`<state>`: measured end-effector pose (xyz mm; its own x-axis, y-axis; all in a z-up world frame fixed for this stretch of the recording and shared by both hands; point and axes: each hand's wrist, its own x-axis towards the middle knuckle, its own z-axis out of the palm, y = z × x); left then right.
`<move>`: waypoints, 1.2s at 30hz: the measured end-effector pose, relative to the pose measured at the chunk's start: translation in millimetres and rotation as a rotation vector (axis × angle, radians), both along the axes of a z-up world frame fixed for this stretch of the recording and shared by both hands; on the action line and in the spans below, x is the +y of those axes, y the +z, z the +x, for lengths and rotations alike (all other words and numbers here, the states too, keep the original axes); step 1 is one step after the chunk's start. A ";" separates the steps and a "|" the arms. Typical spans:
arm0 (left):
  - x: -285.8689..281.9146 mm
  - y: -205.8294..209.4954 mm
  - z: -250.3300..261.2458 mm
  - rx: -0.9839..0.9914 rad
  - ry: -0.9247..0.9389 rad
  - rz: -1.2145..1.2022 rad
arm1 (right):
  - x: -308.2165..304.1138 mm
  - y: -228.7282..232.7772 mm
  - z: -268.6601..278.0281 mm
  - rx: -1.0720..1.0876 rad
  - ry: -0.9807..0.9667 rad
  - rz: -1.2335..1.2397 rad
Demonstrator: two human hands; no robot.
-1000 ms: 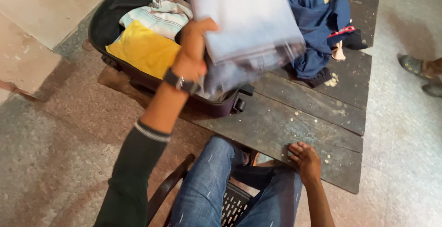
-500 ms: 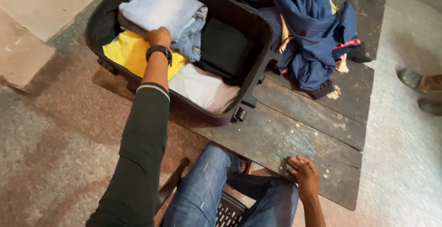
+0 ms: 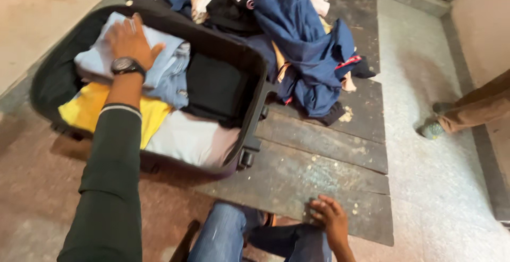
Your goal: The person folds several items of clothing, including black pants, a pair of light-blue jeans, and a pair of dark-blue patterned trousers, and places them into an open suitcase.
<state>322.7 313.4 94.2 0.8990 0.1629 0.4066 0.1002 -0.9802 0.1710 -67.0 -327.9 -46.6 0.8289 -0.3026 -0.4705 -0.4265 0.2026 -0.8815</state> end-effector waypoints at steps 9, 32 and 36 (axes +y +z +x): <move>10.0 -20.9 24.8 0.386 0.085 -0.165 | -4.2 -14.1 3.7 -0.037 0.047 -0.118; -4.7 6.7 13.8 0.389 0.119 -0.196 | -20.3 -38.7 7.1 -0.026 0.059 -0.049; -1.5 -13.3 10.0 0.373 0.097 -0.189 | -17.7 -19.7 1.0 0.103 0.039 -0.028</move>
